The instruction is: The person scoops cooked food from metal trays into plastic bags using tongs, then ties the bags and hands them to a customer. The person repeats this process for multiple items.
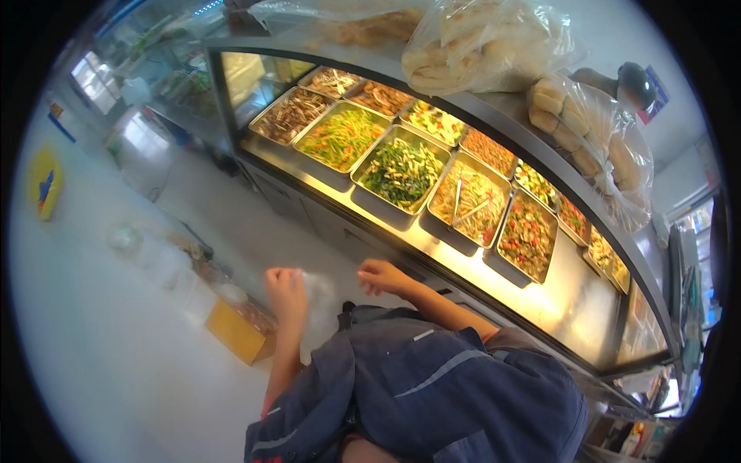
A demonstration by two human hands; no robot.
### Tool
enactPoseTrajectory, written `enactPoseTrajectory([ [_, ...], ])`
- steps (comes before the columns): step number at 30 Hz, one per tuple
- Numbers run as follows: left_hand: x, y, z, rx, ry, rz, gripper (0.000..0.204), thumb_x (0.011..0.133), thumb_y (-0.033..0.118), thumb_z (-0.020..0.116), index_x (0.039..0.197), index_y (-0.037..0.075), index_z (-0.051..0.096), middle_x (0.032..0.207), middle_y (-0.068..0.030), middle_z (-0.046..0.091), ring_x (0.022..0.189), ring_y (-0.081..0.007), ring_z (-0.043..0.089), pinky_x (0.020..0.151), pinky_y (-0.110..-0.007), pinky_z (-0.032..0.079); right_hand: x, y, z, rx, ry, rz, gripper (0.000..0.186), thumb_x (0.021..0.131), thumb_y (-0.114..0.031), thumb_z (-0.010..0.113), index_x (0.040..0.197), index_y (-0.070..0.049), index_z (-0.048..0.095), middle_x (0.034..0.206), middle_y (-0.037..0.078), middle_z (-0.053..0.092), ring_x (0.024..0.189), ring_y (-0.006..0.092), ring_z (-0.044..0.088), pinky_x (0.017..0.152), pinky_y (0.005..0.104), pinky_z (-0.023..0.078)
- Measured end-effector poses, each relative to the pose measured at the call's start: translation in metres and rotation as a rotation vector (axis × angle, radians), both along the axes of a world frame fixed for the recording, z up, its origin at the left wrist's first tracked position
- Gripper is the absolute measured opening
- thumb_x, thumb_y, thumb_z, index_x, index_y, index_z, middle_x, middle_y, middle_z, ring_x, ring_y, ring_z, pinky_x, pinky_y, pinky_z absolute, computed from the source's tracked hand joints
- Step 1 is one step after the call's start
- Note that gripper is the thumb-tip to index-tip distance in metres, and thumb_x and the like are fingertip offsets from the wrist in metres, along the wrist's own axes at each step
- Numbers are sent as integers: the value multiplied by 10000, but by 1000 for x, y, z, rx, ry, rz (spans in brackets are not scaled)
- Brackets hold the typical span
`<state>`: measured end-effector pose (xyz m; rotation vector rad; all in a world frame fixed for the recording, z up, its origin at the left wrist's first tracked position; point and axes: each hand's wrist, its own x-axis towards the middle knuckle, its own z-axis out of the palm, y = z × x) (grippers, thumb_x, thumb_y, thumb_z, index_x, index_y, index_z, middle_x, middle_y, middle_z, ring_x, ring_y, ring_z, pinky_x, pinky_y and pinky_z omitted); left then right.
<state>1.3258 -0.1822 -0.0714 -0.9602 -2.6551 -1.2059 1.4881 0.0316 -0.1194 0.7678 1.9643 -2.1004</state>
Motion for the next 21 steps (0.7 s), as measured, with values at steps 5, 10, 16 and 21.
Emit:
enactPoseTrajectory([
  [5,-15,31,14,-34,-203,-214,156,967,155,625,973,3,661,1013,-141,632,935,-334,623,808,-410,488,-2,-12,27,176,27,-24,301,1011,-288,617,1199,-53,613,1012,75,694,839,146,679,693,305,554],
  [10,2,37,-41,16,-413,-454,145,973,111,597,1034,0,667,1004,-151,646,900,-329,636,802,-379,503,106,-4,12,120,-163,-537,271,1021,-256,601,1202,-55,605,1020,78,697,812,155,688,659,269,523],
  [16,68,-14,-130,54,-711,-368,172,934,28,541,1036,24,680,1008,-164,653,942,-311,639,831,-364,498,269,16,-6,-35,-420,-1141,295,1008,-314,619,1155,-60,608,992,73,699,763,180,683,623,282,524],
  [21,109,-53,-170,-76,-842,-288,130,924,58,529,888,9,644,907,-144,616,888,-306,613,814,-376,480,356,105,-45,-199,-282,-1430,492,1064,-398,502,1331,15,485,1274,175,628,970,256,669,730,334,546],
])
